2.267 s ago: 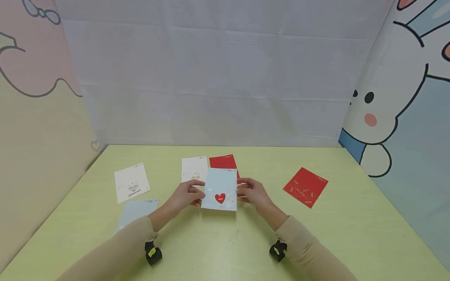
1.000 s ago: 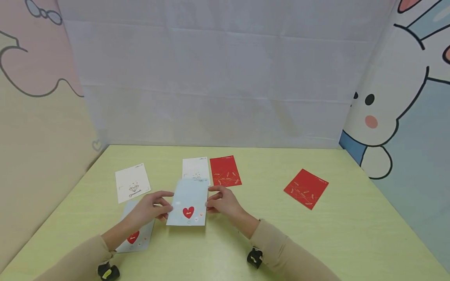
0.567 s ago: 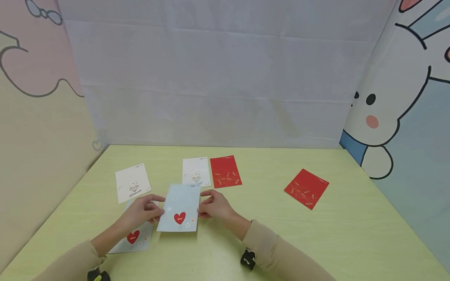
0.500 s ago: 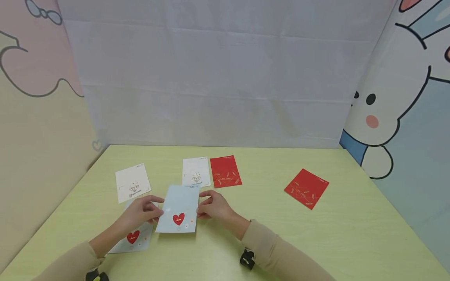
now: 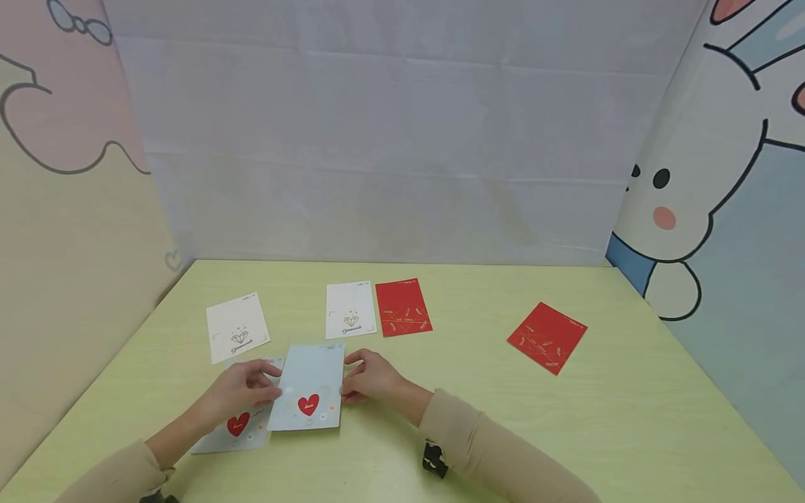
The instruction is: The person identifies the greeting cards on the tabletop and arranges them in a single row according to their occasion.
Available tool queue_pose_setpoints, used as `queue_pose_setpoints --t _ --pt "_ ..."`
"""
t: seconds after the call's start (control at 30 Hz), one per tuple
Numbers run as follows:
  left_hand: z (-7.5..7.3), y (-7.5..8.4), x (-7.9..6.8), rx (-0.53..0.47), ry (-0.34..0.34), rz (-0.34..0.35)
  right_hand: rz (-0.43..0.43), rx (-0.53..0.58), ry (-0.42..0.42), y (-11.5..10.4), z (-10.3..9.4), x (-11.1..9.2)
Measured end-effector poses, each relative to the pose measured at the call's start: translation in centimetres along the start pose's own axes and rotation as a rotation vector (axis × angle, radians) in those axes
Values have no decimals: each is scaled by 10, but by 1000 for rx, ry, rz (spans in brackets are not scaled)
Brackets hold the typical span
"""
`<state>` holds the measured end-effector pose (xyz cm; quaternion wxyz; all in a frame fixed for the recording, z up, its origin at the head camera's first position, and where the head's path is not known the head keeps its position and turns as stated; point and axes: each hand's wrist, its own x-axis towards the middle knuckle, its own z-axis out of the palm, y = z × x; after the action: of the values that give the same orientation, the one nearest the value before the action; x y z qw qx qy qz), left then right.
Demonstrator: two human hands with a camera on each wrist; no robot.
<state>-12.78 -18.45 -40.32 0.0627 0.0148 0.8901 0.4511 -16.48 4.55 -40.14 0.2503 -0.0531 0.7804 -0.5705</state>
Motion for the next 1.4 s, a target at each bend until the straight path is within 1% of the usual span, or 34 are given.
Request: queue_pose_setpoints --t 0.1,0.23,0.33,0.57,0.63,0.77,1.0,1.4 --pt "-1 0 -1 54 -11 -15 21 -28 -16 0 2 -1" --pt "-1 0 -3 105 -18 -28 35 -35 -37 1 3 -1" --pt "-1 0 -5 114 -24 -32 39 -37 -52 2 4 -1" --pt "-2 -2 -5 101 -43 -41 38 -35 -92 1 4 -2" --pt "-1 -2 -5 102 -43 -43 37 -50 -98 1 4 -3" --pt "0 -4 -4 114 -36 -42 46 -83 -93 0 5 -5" --pt "3 -11 0 147 -15 -12 62 -104 -82 -2 6 -5" --pt "6 -13 2 174 -12 -18 51 -130 -84 -5 6 -9"
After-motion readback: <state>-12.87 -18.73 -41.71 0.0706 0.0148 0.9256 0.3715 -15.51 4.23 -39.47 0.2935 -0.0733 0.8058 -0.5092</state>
